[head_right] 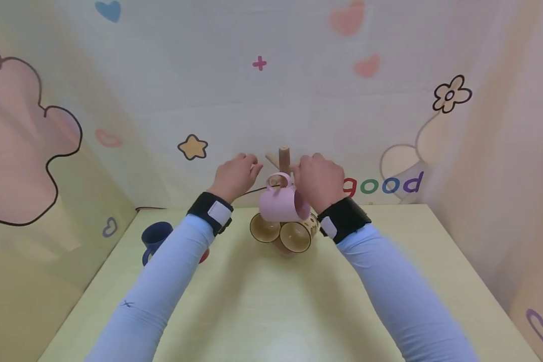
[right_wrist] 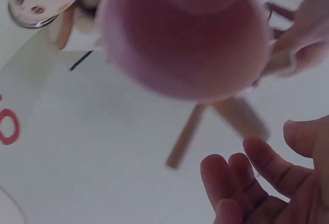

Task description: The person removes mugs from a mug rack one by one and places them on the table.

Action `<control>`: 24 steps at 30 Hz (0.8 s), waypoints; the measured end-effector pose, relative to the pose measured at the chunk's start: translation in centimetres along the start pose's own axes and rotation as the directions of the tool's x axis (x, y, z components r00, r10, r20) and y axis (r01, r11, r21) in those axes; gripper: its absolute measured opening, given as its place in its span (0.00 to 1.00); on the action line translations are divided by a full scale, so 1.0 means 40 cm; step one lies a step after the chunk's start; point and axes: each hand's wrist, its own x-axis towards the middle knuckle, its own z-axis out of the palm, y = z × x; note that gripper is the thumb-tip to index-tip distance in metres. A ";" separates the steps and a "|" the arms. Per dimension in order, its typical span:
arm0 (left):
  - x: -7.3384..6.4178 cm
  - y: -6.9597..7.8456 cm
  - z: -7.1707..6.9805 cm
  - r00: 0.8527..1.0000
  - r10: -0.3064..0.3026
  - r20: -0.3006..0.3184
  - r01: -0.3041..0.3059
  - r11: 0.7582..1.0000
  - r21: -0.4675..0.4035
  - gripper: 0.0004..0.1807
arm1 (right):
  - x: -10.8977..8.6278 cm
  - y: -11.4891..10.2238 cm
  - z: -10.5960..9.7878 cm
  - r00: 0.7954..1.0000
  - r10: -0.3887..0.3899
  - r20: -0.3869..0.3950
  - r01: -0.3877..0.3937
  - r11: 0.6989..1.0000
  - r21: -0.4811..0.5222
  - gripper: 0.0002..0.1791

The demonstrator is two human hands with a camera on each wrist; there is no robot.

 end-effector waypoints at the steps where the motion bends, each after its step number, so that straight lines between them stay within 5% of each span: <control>1: 0.009 -0.005 0.004 1.000 -0.007 0.003 0.007 1.000 -0.004 0.22 | -0.004 -0.018 0.001 1.000 -0.016 0.003 0.016 1.000 -0.017 0.23; 9: 0.066 0.001 0.018 0.999 0.003 0.046 -0.001 0.999 -0.032 0.27 | -0.014 -0.112 0.036 0.990 -0.135 -0.027 0.126 0.966 -0.224 0.21; 19: 0.102 0.001 0.022 0.989 0.036 0.146 -0.039 0.999 0.018 0.29 | -0.003 -0.133 0.066 0.996 -0.087 -0.029 0.078 0.972 -0.223 0.28; 24: 0.109 0.002 0.028 0.988 0.059 0.142 -0.060 0.998 0.003 0.27 | -0.007 -0.130 0.060 0.991 -0.130 0.026 0.132 0.953 -0.274 0.13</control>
